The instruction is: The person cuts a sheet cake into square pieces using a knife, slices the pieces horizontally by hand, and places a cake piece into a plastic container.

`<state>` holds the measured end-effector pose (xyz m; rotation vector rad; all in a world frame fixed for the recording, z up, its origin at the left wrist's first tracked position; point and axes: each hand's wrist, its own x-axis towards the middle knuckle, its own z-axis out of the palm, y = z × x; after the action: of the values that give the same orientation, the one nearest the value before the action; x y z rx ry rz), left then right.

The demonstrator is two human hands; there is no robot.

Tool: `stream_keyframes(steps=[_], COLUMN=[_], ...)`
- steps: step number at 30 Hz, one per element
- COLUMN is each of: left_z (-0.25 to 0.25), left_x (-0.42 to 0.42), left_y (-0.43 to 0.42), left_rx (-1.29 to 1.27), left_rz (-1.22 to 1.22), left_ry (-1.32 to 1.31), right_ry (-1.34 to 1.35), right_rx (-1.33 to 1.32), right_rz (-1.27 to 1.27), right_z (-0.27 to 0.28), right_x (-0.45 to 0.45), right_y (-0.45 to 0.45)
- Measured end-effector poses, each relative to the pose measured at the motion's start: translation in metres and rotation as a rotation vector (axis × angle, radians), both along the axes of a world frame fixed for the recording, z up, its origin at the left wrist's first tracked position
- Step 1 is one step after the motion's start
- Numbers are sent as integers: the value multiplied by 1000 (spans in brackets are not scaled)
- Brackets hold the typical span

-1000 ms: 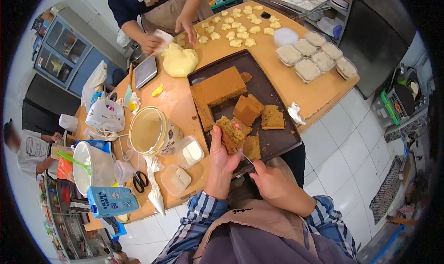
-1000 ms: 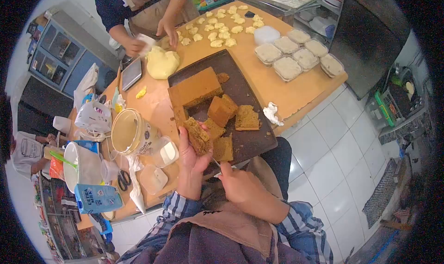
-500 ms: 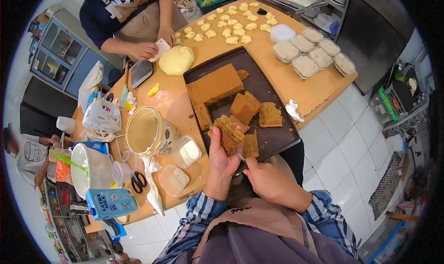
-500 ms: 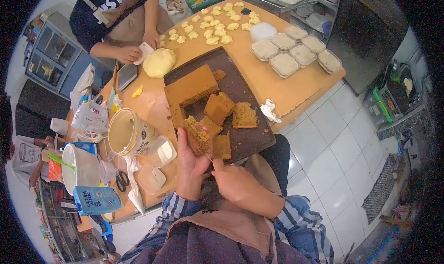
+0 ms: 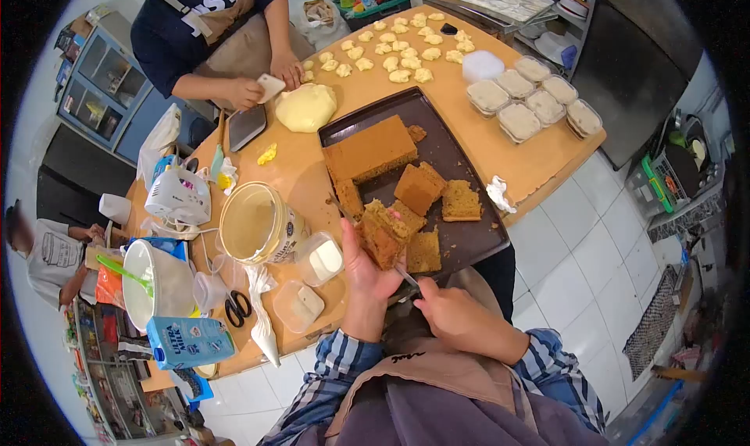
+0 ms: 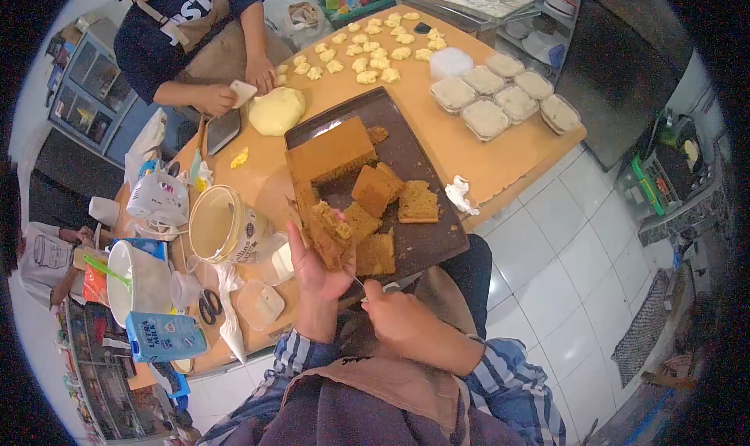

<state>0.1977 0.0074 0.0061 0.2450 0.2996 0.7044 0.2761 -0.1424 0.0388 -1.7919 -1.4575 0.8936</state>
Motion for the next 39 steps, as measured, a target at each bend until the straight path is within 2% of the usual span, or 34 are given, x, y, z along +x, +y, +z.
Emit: stream_keyframes(steps=[5,8,11,17,23,27,30,35,39], left_z=[5,9,12,21,17,27,28,29,23], left_x=[6,7,8,6,6,4,5,3,5], left_y=[-2,-2,-2,-1,4,2,1,9,19], left_rx=[48,94,119,120,124,103,19,110,220], left_rz=[-2,-4,8,-24,-20,-11,35,26,-55], left_ry=[107,148,177,217,212,289,224,218,223], right_ry=[58,245,619,1079,1301,1418,1472,1514,1436], right_rx=[81,68,-182,-165,-214,-228,-220,-224,-154], right_rz=[-23,-19,-3,45,98,167,203,213,216], right_z=[-8,-12,5,-19,-10,-12,-13,-6,11], right_x=[6,13,22,27,31,33,32,37,49], right_y=[-2,0,3,7,10,10,7,-6,-26])
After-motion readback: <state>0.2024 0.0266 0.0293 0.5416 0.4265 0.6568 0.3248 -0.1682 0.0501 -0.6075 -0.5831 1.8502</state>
